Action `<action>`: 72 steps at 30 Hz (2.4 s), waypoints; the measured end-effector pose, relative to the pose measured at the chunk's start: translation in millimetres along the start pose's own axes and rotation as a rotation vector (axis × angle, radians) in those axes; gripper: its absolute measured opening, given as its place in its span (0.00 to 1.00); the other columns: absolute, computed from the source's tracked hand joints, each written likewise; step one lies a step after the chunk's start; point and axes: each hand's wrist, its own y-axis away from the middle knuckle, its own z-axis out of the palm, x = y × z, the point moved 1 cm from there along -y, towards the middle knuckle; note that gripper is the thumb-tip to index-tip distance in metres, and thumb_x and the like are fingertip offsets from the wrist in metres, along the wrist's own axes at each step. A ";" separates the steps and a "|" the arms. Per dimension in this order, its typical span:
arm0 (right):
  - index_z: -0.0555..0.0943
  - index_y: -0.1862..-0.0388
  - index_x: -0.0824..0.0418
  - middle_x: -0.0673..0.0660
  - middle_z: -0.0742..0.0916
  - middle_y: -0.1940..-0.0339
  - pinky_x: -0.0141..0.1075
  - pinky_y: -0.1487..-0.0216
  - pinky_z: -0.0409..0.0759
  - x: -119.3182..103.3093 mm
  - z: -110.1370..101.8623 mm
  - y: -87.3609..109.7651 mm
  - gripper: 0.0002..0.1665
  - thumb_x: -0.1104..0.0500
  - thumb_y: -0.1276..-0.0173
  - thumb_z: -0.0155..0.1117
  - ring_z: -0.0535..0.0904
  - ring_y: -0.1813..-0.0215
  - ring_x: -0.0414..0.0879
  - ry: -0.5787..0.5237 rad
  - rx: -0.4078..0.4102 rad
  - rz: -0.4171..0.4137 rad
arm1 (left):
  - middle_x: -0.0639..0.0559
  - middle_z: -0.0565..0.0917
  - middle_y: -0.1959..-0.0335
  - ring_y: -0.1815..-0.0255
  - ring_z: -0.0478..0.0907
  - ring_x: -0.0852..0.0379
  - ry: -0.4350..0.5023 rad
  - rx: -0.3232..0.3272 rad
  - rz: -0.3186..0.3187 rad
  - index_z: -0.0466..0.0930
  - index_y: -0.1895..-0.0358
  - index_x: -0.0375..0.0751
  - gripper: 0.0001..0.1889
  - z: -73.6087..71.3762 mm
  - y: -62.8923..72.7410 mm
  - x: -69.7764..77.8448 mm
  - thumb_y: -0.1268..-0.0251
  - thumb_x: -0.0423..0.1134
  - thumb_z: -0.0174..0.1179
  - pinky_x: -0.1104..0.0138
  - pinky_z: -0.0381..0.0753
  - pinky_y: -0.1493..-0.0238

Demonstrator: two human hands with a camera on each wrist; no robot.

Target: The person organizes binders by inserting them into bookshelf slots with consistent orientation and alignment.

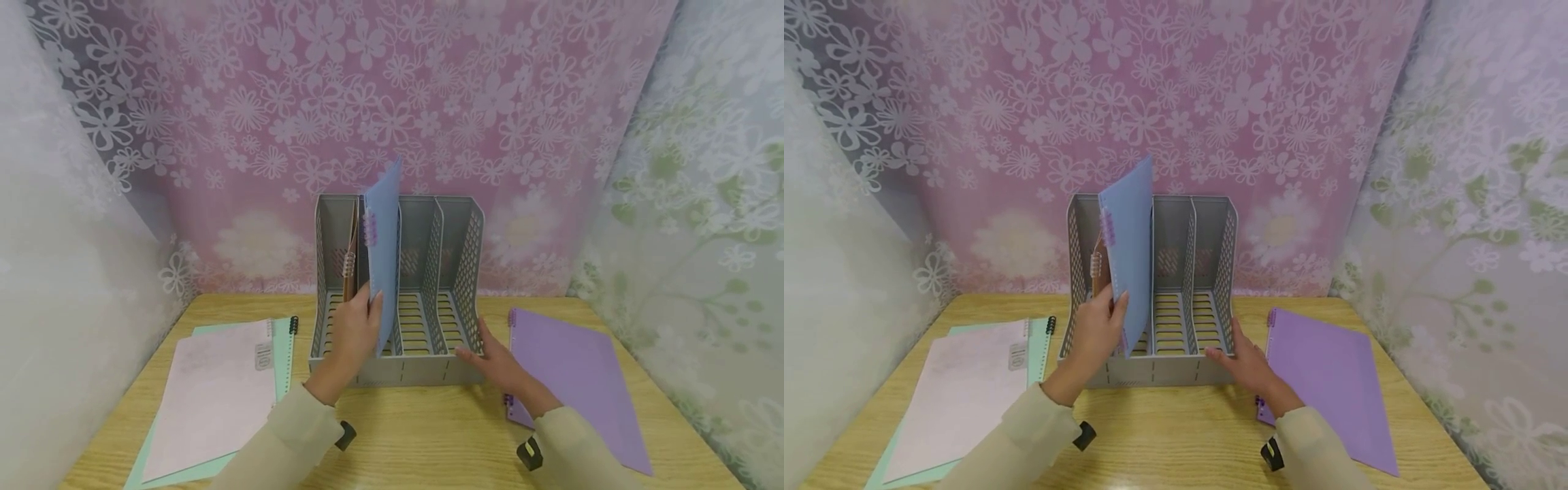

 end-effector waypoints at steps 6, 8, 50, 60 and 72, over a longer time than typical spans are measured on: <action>0.30 0.23 0.66 0.71 0.43 0.23 0.61 0.27 0.47 -2.1 1.2 1.1 0.56 0.41 0.26 0.53 0.43 0.24 0.68 -0.017 -0.002 0.011 | 0.57 0.62 0.91 0.91 0.54 0.68 0.024 0.006 0.006 0.75 0.69 0.33 0.09 4.7 -0.6 0.6 0.29 0.33 0.57 0.74 0.55 0.90; 0.29 0.23 0.66 0.71 0.43 0.23 0.62 0.28 0.46 -2.7 1.6 1.4 0.56 0.41 0.25 0.53 0.42 0.24 0.68 -0.019 -0.004 0.009 | 0.57 0.61 0.91 0.91 0.54 0.67 0.027 0.005 0.008 0.74 0.71 0.34 0.10 6.2 -1.1 0.5 0.30 0.33 0.57 0.74 0.54 0.90; 0.29 0.22 0.63 0.67 0.41 0.21 0.64 0.28 0.47 0.6 2.1 0.6 0.55 0.39 0.25 0.51 0.41 0.23 0.66 -0.031 -0.010 0.021 | 0.47 0.82 0.80 0.87 0.68 0.59 -0.121 -0.088 -0.043 0.80 0.52 0.36 0.09 50.1 24.5 -39.6 0.30 0.34 0.58 0.65 0.70 0.86; 0.28 0.22 0.61 0.66 0.40 0.21 0.64 0.28 0.47 3.0 1.8 -0.8 0.56 0.38 0.26 0.50 0.40 0.23 0.65 -0.033 -0.013 0.035 | 0.47 0.83 0.78 0.86 0.71 0.58 -0.160 -0.125 -0.075 0.79 0.50 0.38 0.10 52.9 28.4 -41.4 0.30 0.36 0.58 0.66 0.69 0.87; 0.28 0.22 0.61 0.67 0.40 0.21 0.63 0.28 0.48 -0.3 1.3 1.7 0.54 0.42 0.24 0.51 0.42 0.23 0.66 -0.045 -0.008 0.034 | 0.44 0.86 0.65 0.75 0.83 0.48 -0.235 -0.173 -0.120 0.74 0.39 0.38 0.19 53.7 29.9 -36.2 0.30 0.39 0.59 0.59 0.77 0.84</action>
